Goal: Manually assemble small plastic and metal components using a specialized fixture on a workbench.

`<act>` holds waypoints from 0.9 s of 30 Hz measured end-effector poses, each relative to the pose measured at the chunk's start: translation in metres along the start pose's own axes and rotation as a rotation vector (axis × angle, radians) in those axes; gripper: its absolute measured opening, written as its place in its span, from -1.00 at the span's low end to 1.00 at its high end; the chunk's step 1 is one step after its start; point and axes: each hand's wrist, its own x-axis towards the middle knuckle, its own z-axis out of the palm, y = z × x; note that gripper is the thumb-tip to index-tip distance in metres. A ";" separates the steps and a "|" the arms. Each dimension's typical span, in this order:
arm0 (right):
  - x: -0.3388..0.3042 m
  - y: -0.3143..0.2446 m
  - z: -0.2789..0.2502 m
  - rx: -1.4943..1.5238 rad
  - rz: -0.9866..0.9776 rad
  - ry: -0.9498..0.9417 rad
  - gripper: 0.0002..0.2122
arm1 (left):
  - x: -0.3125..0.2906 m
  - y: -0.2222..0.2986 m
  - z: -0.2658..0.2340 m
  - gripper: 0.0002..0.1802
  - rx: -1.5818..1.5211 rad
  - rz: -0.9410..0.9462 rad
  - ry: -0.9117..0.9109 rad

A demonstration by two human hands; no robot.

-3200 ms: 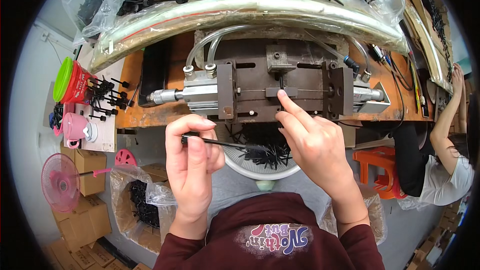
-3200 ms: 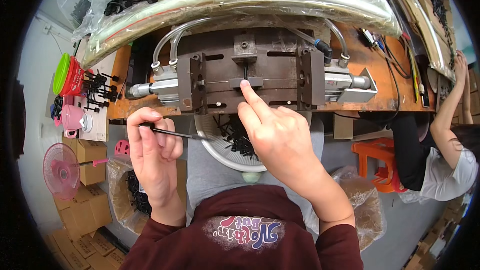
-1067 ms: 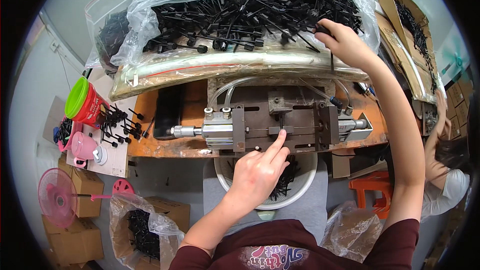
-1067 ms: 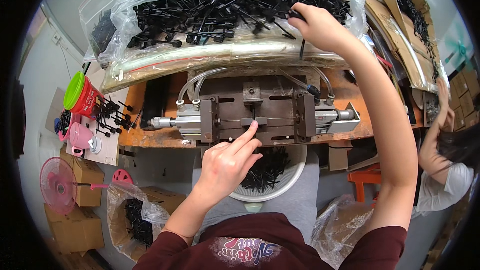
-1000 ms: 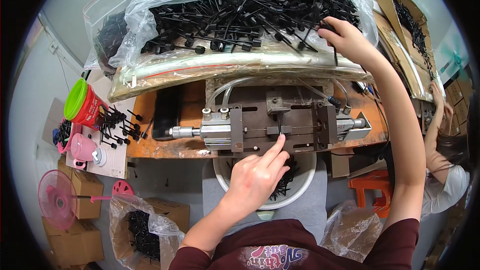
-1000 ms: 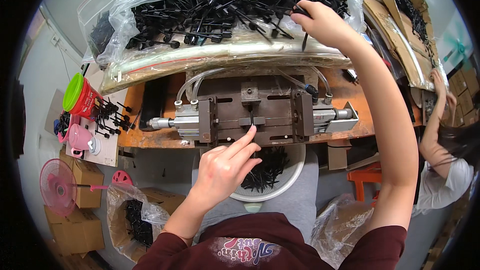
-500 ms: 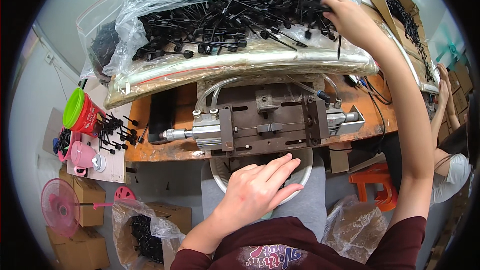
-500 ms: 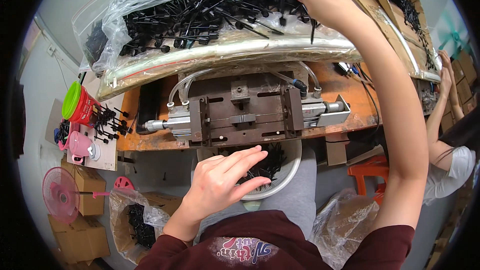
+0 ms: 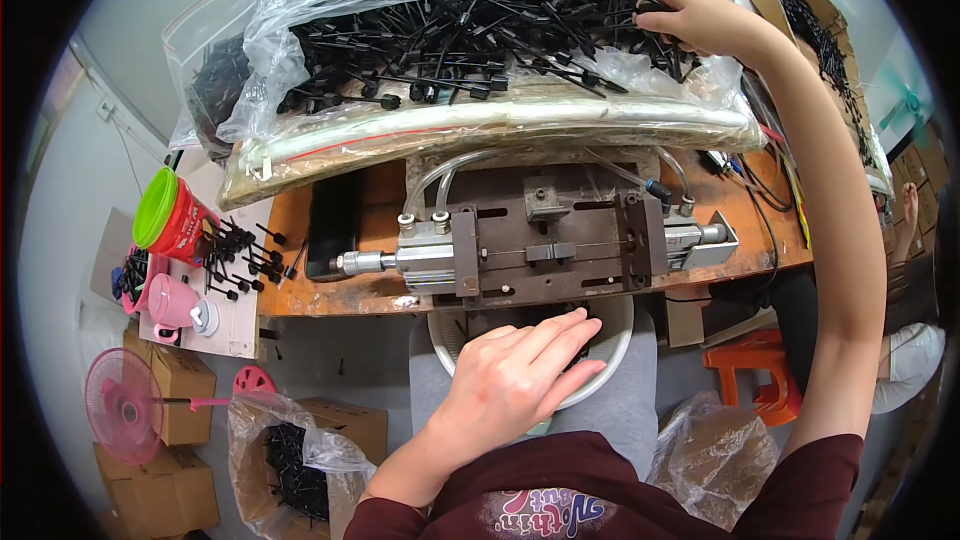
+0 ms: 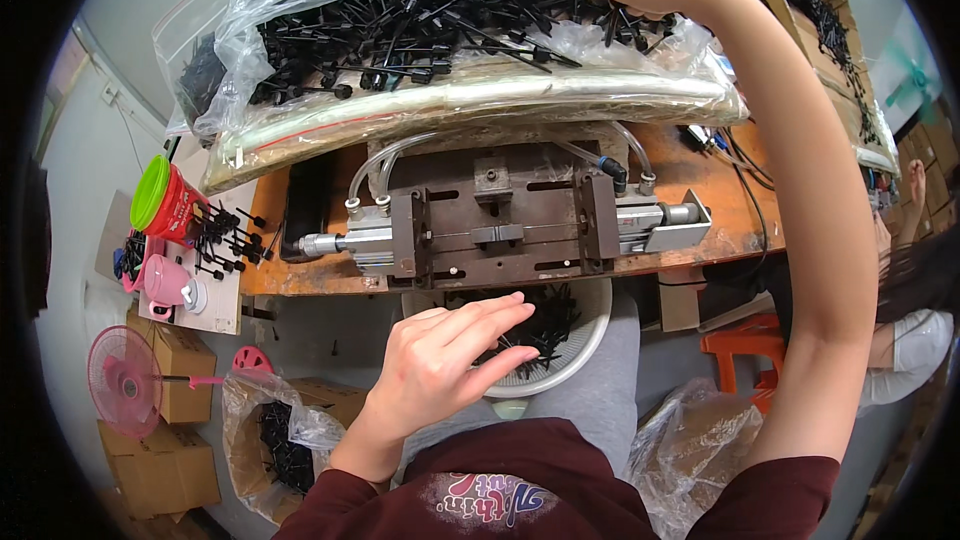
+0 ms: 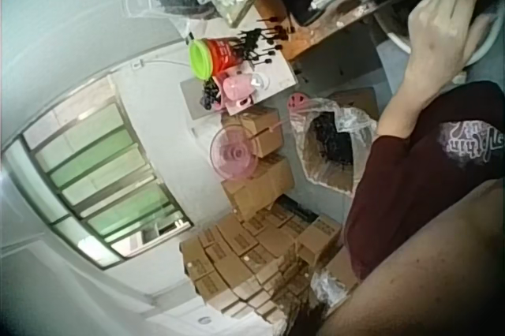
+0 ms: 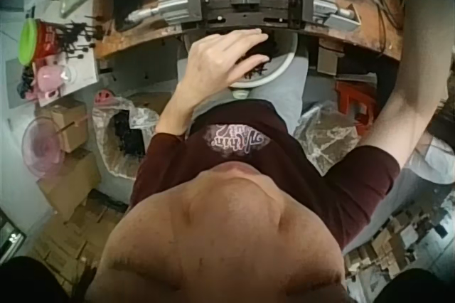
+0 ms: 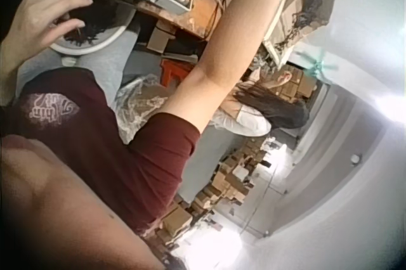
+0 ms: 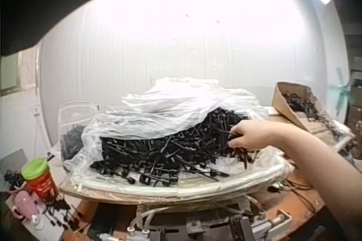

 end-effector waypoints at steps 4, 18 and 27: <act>-0.034 -0.015 -0.018 0.473 0.221 -0.045 -0.70 | 0.001 0.000 -0.004 -0.67 -0.051 -0.022 0.013; -0.182 -0.157 0.098 1.789 0.246 0.035 -0.70 | 0.037 -0.006 0.009 -0.50 -0.211 -0.056 0.505; -0.220 -0.169 0.139 2.058 0.320 -0.096 -0.73 | 0.021 -0.013 0.007 -0.58 -0.075 0.075 0.339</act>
